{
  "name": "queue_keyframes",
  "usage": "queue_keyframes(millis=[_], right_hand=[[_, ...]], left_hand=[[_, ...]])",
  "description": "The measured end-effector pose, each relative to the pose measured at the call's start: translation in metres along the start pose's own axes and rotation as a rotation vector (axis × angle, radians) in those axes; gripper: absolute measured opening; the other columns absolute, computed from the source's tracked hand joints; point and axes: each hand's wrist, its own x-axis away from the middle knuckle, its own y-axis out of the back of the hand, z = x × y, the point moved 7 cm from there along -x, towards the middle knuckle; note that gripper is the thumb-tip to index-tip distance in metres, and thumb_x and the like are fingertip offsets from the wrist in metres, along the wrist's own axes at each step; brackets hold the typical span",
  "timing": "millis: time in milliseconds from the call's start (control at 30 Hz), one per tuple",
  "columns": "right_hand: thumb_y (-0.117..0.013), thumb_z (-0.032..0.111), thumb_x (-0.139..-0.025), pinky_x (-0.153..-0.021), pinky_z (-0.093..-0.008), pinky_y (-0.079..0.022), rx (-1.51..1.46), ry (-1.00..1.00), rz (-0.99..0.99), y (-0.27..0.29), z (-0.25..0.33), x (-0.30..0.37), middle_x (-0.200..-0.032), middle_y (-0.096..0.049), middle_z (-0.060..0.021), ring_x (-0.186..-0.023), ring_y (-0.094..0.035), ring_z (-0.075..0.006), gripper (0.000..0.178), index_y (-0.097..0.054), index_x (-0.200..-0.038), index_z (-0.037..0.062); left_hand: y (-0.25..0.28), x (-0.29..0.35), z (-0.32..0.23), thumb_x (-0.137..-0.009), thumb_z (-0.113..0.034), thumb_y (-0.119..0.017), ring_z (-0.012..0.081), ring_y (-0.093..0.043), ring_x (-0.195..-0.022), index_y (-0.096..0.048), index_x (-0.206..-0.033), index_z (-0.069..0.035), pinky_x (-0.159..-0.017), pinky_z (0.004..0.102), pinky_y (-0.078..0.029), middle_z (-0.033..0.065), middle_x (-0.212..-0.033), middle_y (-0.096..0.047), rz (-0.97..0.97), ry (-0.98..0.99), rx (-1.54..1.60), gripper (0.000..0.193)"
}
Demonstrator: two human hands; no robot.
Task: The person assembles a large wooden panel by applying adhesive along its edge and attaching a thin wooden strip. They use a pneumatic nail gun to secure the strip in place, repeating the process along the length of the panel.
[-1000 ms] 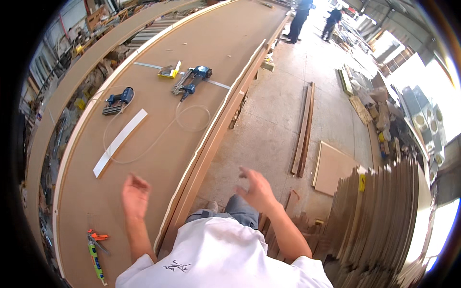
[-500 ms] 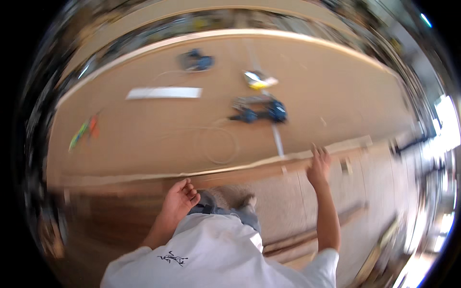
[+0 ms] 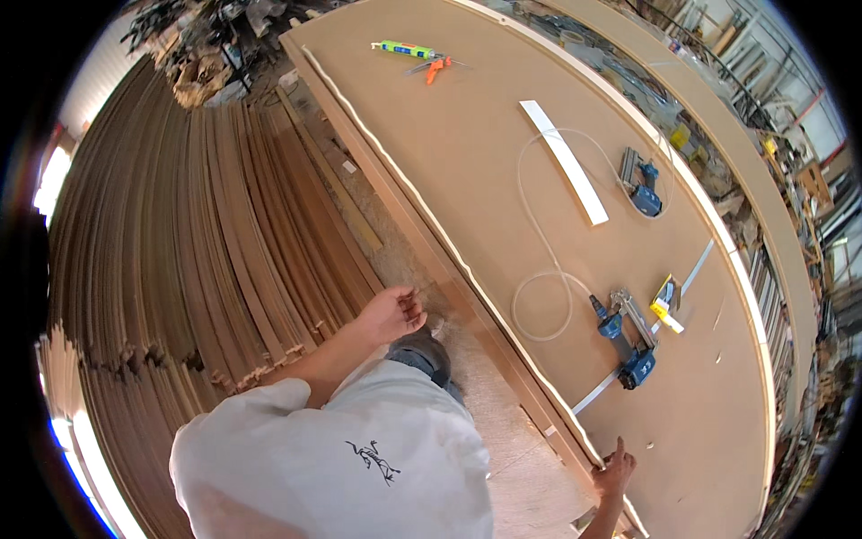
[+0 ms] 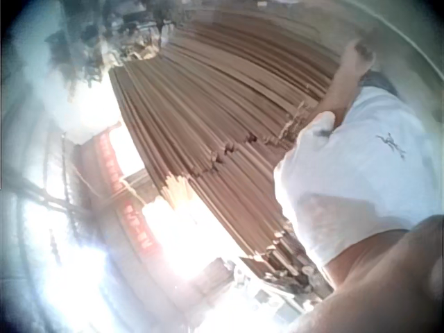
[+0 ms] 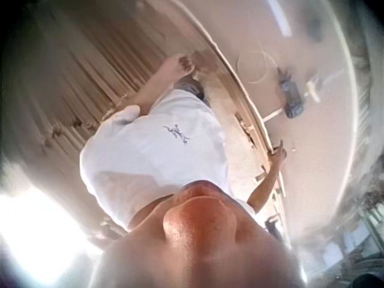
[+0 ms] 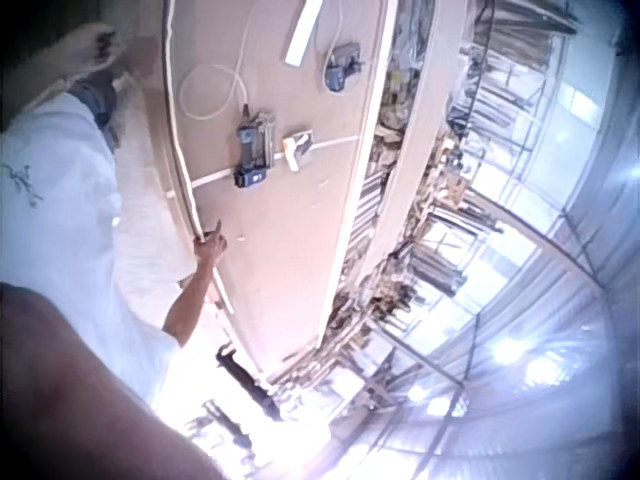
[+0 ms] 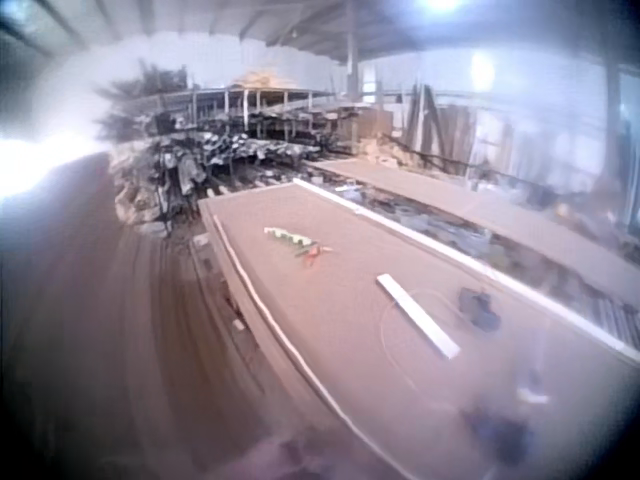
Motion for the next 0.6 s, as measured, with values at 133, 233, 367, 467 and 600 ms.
queue_keyframes(millis=[133,233,367,467,600], right_hand=[[-0.078,0.007,-0.061,-0.108,-0.0509,-0.04,0.004,0.128,-0.043,0.016,0.011,0.001,-0.084,-0.064,-0.0097,-0.089,-0.06,-0.0313,0.09,-0.048,-0.145,-0.0042],[-0.076,0.008,-0.061,-0.109,-0.056,-0.039,0.051,0.221,-0.166,0.03,-0.009,0.015,-0.087,-0.064,-0.0097,-0.09,-0.061,-0.0308,0.087,-0.05,-0.143,-0.0055],[-0.07,0.006,-0.057,-0.107,-0.0582,-0.039,0.164,0.196,-0.198,0.108,0.01,0.044,-0.084,-0.061,-0.0093,-0.094,-0.058,-0.0353,0.088,-0.052,-0.143,-0.005],[-0.067,0.005,-0.056,-0.107,-0.0603,-0.039,0.068,0.024,-0.28,0.163,0.032,0.082,-0.076,-0.056,-0.0084,-0.097,-0.057,-0.0361,0.092,-0.052,-0.147,-0.0015],[-0.077,0.004,-0.056,-0.123,-0.0606,-0.025,0.244,-0.174,-0.125,0.204,0.092,0.125,-0.087,-0.061,-0.0094,-0.109,-0.058,-0.0358,0.104,-0.041,-0.154,-0.0014]], left_hand=[[-0.011,-0.03,-0.016,-0.101,-0.019,-0.061,0.0208,-0.061,-0.082,-0.061,-0.091,-0.009,-0.086,0.0428,-0.058,0.0044,-0.087,-0.06,0.02,-0.061,-0.007,0.014],[-0.021,-0.069,-0.05,-0.102,-0.021,-0.06,0.0207,-0.062,-0.084,-0.061,-0.095,-0.007,-0.087,0.0425,-0.058,0.0053,-0.088,-0.06,0.079,-0.215,-0.06,0.015],[-0.02,-0.093,-0.126,-0.101,-0.036,-0.065,0.0235,-0.064,-0.096,-0.064,-0.106,-0.002,-0.09,0.0398,-0.058,0.0099,-0.099,-0.066,-0.037,-0.527,0.017,0.035],[-0.068,-0.106,-0.157,-0.096,-0.049,-0.071,0.0249,-0.064,-0.107,-0.064,-0.114,0.001,-0.094,0.0362,-0.056,0.0125,-0.112,-0.068,0.318,-0.534,0.208,0.054],[-0.15,-0.087,-0.164,-0.08,-0.053,-0.087,0.0183,-0.057,-0.087,-0.063,-0.099,-0.006,-0.079,0.0301,-0.05,0.0024,-0.092,-0.062,0.803,-0.355,0.389,0.055]])
